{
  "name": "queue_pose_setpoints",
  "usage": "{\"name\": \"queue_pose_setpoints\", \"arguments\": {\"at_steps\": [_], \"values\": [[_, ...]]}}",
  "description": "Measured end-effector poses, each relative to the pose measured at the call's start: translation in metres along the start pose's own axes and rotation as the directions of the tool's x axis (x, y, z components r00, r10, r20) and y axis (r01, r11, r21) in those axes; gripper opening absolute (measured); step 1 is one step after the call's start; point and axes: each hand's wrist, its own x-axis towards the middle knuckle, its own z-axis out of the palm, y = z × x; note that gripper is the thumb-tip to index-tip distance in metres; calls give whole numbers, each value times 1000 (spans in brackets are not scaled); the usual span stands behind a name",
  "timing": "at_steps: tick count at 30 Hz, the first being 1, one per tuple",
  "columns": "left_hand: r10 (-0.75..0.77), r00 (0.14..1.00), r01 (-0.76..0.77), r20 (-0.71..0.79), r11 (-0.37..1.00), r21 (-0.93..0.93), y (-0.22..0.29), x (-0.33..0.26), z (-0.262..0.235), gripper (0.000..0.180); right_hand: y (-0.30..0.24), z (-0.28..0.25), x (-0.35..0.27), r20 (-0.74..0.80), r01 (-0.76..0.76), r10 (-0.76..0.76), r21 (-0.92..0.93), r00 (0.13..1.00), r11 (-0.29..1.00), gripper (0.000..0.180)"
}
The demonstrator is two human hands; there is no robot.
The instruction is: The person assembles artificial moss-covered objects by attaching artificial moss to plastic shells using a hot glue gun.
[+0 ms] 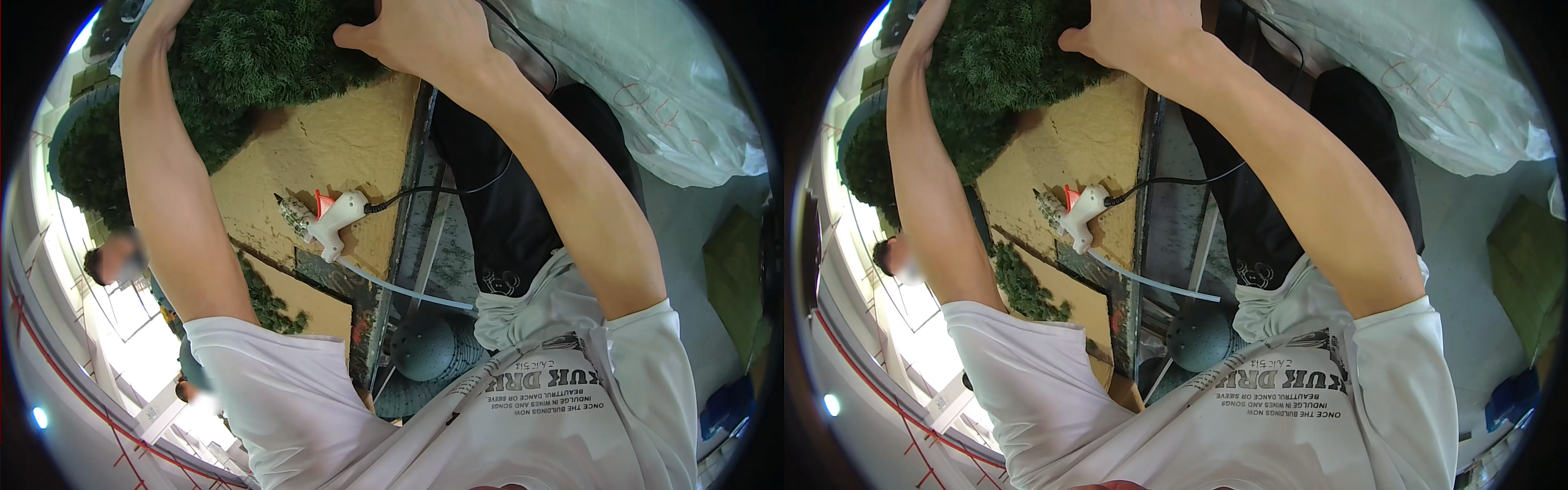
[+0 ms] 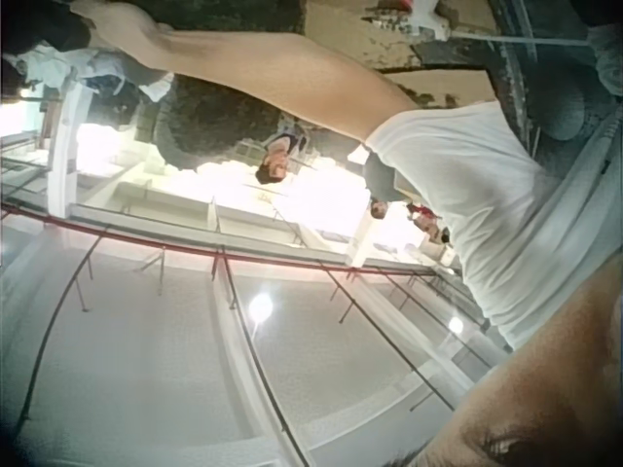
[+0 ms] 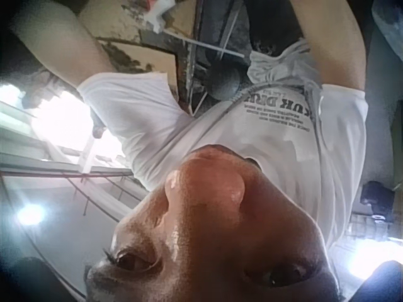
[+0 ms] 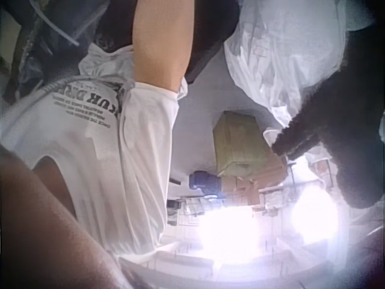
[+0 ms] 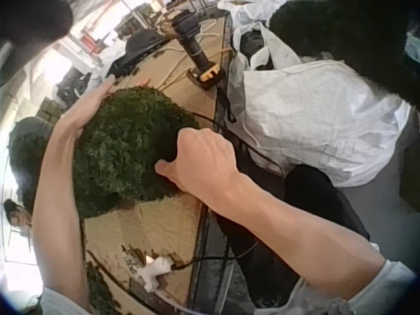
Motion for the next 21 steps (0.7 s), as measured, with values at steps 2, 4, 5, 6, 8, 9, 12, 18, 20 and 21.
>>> {"name": "queue_pose_setpoints", "arguments": {"at_steps": [2, 4, 5, 6, 8, 9, 12, 18, 20, 21], "values": [[-3, 1000, 3, -5, 1000, 9, 8, -1, 4, 88, 3, -5, 2, 41, -27, 28, -4, 999, 1000, 47], [-21, 1000, 21, -9, 1000, 23, 15, -10, 5, 88, 3, -5, 3, 71, -25, 24, 17, 997, 1000, 47], [-37, 999, 38, -15, 999, 31, 21, -16, 6, 88, 4, -5, 4, 65, -30, 29, 19, 997, 999, 47], [-53, 998, 54, -20, 998, 40, 27, -22, 7, 88, 6, -5, 4, 78, -17, 15, 20, 997, 1000, 47], [-80, 996, 82, -35, 995, 58, 34, -28, 10, 89, 9, -3, 3, 79, -7, 5, 23, 997, 1000, 46], [-63, 991, 69, -120, 997, 43, 29, -26, 18, 91, 10, 0, 2, 65, 18, -20, 24, 998, 1000, 45], [-124, 989, 126, -78, 992, 30, 8, -9, 5, 92, 7, -4, 0, 110, 31, -36, 40, 993, 999, 42], [-86, 995, 88, -49, 995, 42, 25, -18, 11, 91, 12, -6, -2, 50, 11, -17, 108, 999, 994, 44], [-57, 998, 58, -37, 998, 26, 26, -17, 14, 90, 10, -22, -6, 81, 14, -29, 184, 996, 983, 42], [-28, 999, 28, -28, 1000, 8, 27, -17, 16, 89, 12, -18, -3, 82, 12, -28, 188, 996, 982, 42]]}}
